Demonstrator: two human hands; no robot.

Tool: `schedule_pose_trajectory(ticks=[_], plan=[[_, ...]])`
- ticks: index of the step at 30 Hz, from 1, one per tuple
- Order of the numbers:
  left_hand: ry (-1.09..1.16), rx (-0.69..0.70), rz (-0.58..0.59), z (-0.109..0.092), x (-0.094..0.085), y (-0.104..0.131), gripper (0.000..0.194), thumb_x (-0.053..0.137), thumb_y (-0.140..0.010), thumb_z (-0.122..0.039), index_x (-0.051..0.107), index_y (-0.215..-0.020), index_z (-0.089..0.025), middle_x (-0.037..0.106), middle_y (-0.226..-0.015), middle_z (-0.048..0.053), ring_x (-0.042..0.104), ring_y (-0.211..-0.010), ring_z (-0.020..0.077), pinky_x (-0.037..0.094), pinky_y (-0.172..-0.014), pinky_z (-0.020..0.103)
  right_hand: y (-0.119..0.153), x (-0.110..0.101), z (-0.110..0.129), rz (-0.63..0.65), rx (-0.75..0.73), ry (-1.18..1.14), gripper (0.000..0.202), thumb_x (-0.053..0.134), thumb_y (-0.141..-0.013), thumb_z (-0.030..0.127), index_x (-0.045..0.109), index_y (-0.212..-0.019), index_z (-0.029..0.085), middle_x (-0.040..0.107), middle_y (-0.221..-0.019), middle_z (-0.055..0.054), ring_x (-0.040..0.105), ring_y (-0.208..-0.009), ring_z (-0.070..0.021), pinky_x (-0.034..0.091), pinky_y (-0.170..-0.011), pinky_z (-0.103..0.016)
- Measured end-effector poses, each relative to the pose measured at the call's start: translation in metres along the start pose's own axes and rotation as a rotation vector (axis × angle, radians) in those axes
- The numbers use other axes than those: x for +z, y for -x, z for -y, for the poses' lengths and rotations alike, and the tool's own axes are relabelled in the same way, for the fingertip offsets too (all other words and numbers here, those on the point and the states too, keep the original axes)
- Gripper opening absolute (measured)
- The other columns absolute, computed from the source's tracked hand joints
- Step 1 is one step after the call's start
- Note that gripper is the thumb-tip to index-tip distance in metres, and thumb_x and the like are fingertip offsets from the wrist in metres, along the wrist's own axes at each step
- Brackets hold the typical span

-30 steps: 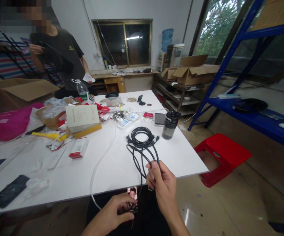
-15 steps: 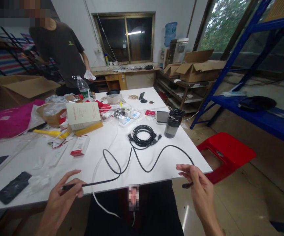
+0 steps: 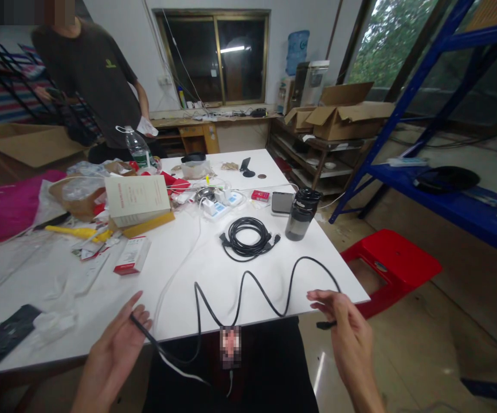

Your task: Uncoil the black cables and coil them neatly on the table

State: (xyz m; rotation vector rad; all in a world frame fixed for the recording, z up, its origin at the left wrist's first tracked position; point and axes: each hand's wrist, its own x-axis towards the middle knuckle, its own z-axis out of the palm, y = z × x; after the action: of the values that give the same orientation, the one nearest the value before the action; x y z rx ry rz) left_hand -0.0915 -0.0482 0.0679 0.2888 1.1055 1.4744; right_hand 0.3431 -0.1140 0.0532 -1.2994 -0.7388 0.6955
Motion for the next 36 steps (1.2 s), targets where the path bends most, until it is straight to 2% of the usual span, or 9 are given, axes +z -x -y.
schedule_pose_trajectory(ticks=[6,9,12,17,23,27,29,33,36], plan=[[0.077,-0.283,0.008,0.049,0.040,0.016,0.040,0.068,-0.086,-0.015,0.072,-0.126,-0.015,0.076,-0.117,0.014,0.076,-0.109,0.0253,0.066,-0.094,0.041,0.055,0.108,0.008,0.622,-0.002,0.198,0.045,0.045,-0.113,0.053,0.077,-0.117,0.021,0.080,-0.113,-0.010,0.075,-0.108,-0.0246,0.059,-0.099,-0.037],[0.106,-0.395,0.137,0.061,0.054,0.023,0.048,0.064,-0.088,-0.016,0.068,-0.136,-0.016,0.075,-0.131,0.018,0.076,-0.117,0.0317,0.067,-0.090,0.042,0.081,0.144,0.011,0.916,-0.063,0.250,0.037,0.041,-0.115,0.043,0.072,-0.114,0.022,0.079,-0.101,-0.005,0.075,-0.092,-0.0199,0.057,-0.087,-0.029],[0.150,-0.461,0.214,0.058,0.069,0.024,0.054,0.061,-0.091,-0.013,0.063,-0.144,-0.016,0.077,-0.123,0.017,0.079,-0.100,0.0270,0.068,-0.078,0.034,0.096,0.161,0.012,1.096,-0.244,0.392,0.029,0.043,-0.114,0.032,0.062,-0.135,0.024,0.080,-0.100,-0.004,0.075,-0.084,-0.0198,0.056,-0.083,-0.029],[0.517,-0.367,0.316,0.037,0.103,0.024,0.064,0.044,-0.091,0.010,0.058,-0.146,-0.021,0.069,-0.098,0.002,0.064,-0.061,0.0020,0.056,-0.063,0.006,0.096,0.161,0.019,1.083,-0.582,0.640,0.034,0.054,-0.112,0.038,0.053,-0.140,0.018,0.079,-0.109,-0.010,0.076,-0.087,-0.0240,0.052,-0.077,-0.031],[0.692,-0.176,0.488,0.038,0.129,0.019,0.050,0.042,-0.096,0.009,0.060,-0.132,-0.020,0.054,-0.085,-0.005,0.046,-0.048,-0.0007,0.040,-0.044,0.000,0.069,0.152,0.027,1.031,-0.918,0.859,0.044,0.066,-0.099,0.064,0.060,-0.104,0.020,0.072,-0.091,-0.004,0.068,-0.088,-0.0249,0.049,-0.082,-0.038],[0.410,-0.216,0.592,0.051,0.122,-0.004,0.036,0.057,-0.089,-0.005,0.065,-0.123,-0.014,0.050,-0.081,-0.005,0.034,-0.044,0.0006,0.037,-0.041,0.010,0.048,0.145,0.015,1.056,-0.953,0.996,0.023,0.071,-0.104,0.041,0.060,-0.097,0.022,0.069,-0.089,-0.003,0.062,-0.092,-0.0245,0.045,-0.081,-0.038],[0.107,-0.180,0.551,0.057,0.108,-0.020,0.037,0.065,-0.088,-0.017,0.066,-0.125,-0.014,0.057,-0.088,-0.002,0.037,-0.048,0.0025,0.040,-0.045,0.016,0.040,0.140,0.005,1.061,-0.939,1.039,0.017,0.070,-0.104,0.035,0.061,-0.098,0.022,0.068,-0.091,-0.004,0.061,-0.095,-0.0249,0.045,-0.084,-0.039],[-0.430,0.065,0.328,0.068,0.067,-0.044,0.042,0.084,-0.083,-0.036,0.071,-0.118,-0.018,0.069,-0.106,0.006,0.062,-0.076,0.0155,0.052,-0.067,0.027,0.025,0.131,-0.020,1.036,-0.860,1.027,0.004,0.068,-0.103,0.021,0.064,-0.105,0.021,0.067,-0.108,-0.006,0.058,-0.107,-0.0254,0.046,-0.097,-0.042],[-0.728,0.291,0.280,0.070,0.041,-0.049,0.042,0.087,-0.081,-0.041,0.074,-0.116,-0.020,0.069,-0.121,0.011,0.065,-0.112,0.0280,0.053,-0.097,0.038,0.016,0.131,-0.036,0.994,-0.769,0.950,0.013,0.064,-0.102,0.013,0.066,-0.113,0.020,0.064,-0.120,-0.009,0.056,-0.111,-0.0261,0.049,-0.098,-0.042]])
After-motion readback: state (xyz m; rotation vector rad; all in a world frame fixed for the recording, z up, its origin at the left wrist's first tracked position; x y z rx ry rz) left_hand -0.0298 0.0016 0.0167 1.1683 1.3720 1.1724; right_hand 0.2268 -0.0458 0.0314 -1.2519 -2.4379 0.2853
